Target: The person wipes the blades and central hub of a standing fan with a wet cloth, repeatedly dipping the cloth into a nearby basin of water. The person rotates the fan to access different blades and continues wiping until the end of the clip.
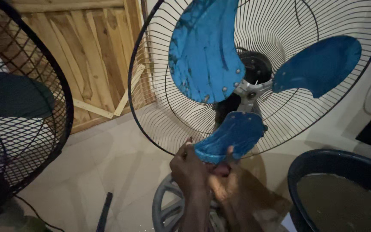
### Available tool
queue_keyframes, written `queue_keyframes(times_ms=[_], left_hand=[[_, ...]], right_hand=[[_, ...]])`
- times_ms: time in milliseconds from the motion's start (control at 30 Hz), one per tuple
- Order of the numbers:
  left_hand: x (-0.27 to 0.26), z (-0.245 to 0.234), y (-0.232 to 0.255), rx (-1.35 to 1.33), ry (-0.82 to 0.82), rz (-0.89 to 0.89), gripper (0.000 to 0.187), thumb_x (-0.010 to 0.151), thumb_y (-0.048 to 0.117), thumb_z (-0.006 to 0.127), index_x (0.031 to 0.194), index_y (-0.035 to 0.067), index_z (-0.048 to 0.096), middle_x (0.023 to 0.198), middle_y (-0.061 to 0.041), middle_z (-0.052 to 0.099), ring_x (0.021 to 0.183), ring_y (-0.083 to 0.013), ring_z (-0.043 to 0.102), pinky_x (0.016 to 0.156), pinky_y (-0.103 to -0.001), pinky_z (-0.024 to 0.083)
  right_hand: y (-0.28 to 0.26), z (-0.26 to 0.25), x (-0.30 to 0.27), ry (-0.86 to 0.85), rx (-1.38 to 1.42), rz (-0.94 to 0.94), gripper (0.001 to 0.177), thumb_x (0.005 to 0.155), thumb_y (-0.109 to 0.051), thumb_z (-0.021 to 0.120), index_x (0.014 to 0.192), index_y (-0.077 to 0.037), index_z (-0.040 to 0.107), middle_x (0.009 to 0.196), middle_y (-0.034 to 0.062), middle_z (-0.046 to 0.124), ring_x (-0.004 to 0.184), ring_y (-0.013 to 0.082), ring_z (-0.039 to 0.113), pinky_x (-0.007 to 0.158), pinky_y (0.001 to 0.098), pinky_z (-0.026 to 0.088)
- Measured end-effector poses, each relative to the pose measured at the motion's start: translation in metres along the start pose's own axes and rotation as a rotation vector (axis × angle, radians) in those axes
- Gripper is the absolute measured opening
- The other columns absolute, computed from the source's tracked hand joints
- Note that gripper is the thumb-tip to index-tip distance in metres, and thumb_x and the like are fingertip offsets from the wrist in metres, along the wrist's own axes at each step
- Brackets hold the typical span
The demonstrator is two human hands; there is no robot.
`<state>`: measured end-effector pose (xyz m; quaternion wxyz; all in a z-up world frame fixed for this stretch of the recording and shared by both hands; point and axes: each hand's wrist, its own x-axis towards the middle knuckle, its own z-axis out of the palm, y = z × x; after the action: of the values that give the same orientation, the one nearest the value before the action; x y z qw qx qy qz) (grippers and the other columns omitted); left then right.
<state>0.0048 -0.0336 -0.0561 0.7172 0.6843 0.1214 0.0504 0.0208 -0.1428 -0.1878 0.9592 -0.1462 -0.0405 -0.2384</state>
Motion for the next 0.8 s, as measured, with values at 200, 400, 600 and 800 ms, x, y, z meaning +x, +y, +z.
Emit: queue_keyframes(times_ms=[200, 400, 600, 800], left_hand=[[-0.003, 0.006, 0.002, -0.012, -0.111, -0.248, 0.037, 0.097, 0.029, 0.056, 0.105, 0.003, 0.081, 0.084, -0.021, 0.080, 0.072, -0.0314, 0.077, 0.064, -0.043, 0.059], [0.002, 0.014, -0.023, 0.203, -0.050, -0.059, 0.038, 0.089, 0.037, 0.063, 0.100, 0.006, 0.083, 0.088, -0.016, 0.080, 0.081, -0.0314, 0.077, 0.074, -0.044, 0.059], [-0.007, 0.017, -0.014, 0.434, 0.051, -0.079, 0.046, 0.086, 0.048, 0.072, 0.093, 0.003, 0.079, 0.091, -0.020, 0.075, 0.087, -0.0361, 0.074, 0.081, -0.049, 0.057], [-0.021, 0.017, -0.009, 0.270, 0.088, 0.342, 0.024, 0.080, 0.022, 0.071, 0.094, 0.005, 0.079, 0.096, -0.016, 0.074, 0.089, -0.0324, 0.073, 0.080, -0.045, 0.057]], right_hand=[[0.010, 0.017, -0.006, -0.040, -0.108, 0.071, 0.042, 0.098, -0.019, 0.072, 0.135, -0.001, 0.061, 0.119, 0.0155, 0.069, 0.103, 0.0217, 0.064, 0.086, 0.0363, 0.053], [0.013, 0.045, -0.015, 0.014, -0.280, 0.096, 0.046, 0.091, -0.029, 0.068, 0.126, -0.001, 0.061, 0.115, 0.0140, 0.071, 0.101, 0.0236, 0.071, 0.085, 0.0377, 0.059], [0.002, 0.048, -0.019, 0.065, -0.318, 0.134, 0.047, 0.088, -0.035, 0.068, 0.124, -0.006, 0.062, 0.112, 0.0111, 0.071, 0.099, 0.0227, 0.070, 0.085, 0.0378, 0.059], [-0.008, -0.026, 0.008, 0.007, -0.225, 0.259, 0.054, 0.095, -0.046, 0.065, 0.125, -0.001, 0.059, 0.108, 0.0113, 0.068, 0.093, 0.0215, 0.067, 0.080, 0.0373, 0.058]])
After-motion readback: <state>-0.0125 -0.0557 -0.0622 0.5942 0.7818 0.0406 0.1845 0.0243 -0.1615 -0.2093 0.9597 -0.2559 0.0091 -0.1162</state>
